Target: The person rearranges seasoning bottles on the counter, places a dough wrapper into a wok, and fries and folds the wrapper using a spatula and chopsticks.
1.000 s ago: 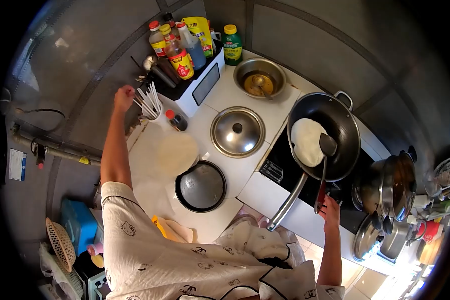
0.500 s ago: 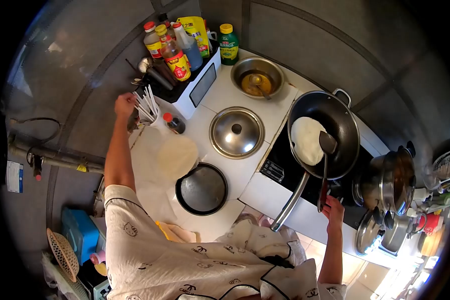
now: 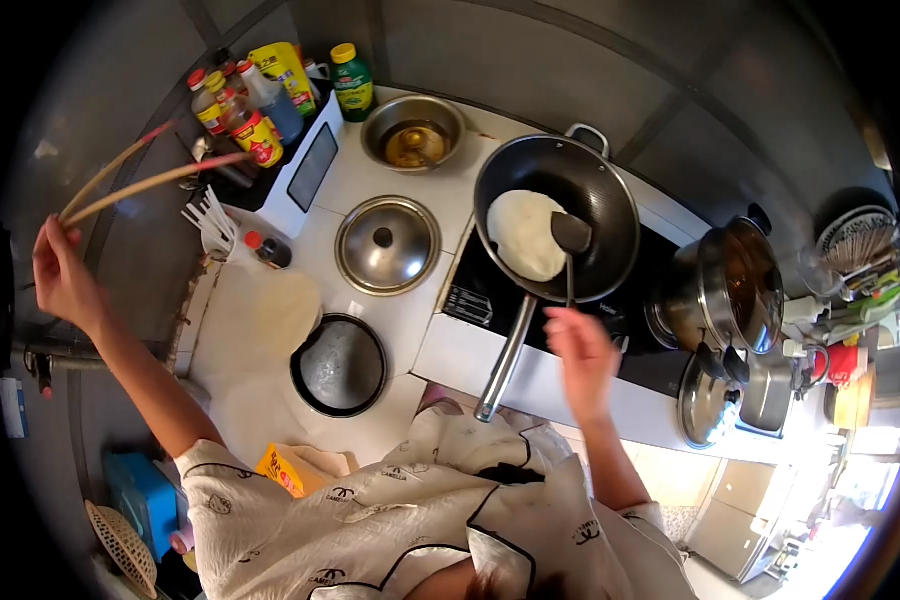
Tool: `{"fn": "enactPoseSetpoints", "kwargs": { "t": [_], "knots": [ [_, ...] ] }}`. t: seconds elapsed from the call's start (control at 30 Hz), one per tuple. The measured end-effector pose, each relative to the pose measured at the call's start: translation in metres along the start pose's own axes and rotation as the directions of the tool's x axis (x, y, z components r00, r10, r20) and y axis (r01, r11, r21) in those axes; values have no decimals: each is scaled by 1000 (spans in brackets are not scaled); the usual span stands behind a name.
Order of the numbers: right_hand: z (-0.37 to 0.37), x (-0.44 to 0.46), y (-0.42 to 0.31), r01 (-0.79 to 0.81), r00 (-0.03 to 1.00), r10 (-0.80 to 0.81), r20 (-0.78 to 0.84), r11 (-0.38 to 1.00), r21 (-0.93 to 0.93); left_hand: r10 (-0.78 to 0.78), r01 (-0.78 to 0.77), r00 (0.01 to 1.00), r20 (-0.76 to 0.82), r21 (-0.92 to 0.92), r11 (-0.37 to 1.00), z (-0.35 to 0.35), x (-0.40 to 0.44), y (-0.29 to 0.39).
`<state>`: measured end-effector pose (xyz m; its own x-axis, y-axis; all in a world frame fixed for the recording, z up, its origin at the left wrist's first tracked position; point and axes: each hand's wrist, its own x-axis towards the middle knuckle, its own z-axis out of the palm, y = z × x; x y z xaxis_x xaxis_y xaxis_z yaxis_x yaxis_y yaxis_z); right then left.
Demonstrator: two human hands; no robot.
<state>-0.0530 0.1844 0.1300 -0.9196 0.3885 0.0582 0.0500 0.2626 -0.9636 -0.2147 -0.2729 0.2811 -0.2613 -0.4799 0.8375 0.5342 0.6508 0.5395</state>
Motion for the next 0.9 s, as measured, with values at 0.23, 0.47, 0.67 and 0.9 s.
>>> {"fn": "enactPoseSetpoints", "kwargs": {
  "t": [0.23,0.47,0.67,0.9],
  "knots": [
    [47,-6,-26,17,876,-311,368,784,621,-445,766,600,665,-319,558,60,-206,143],
    [-28,-7,-19,-20,986,111,-126,823,568,-519,956,292,803,-257,140,78,-333,209],
    [-78,-13,24,-448,869,466,168,594,669,-425,965,259,867,-246,86,87,-362,236],
    [-134,11,35,-71,945,223,-239,854,515,-375,958,60,925,52,282,104,-394,234]
  ]
}}
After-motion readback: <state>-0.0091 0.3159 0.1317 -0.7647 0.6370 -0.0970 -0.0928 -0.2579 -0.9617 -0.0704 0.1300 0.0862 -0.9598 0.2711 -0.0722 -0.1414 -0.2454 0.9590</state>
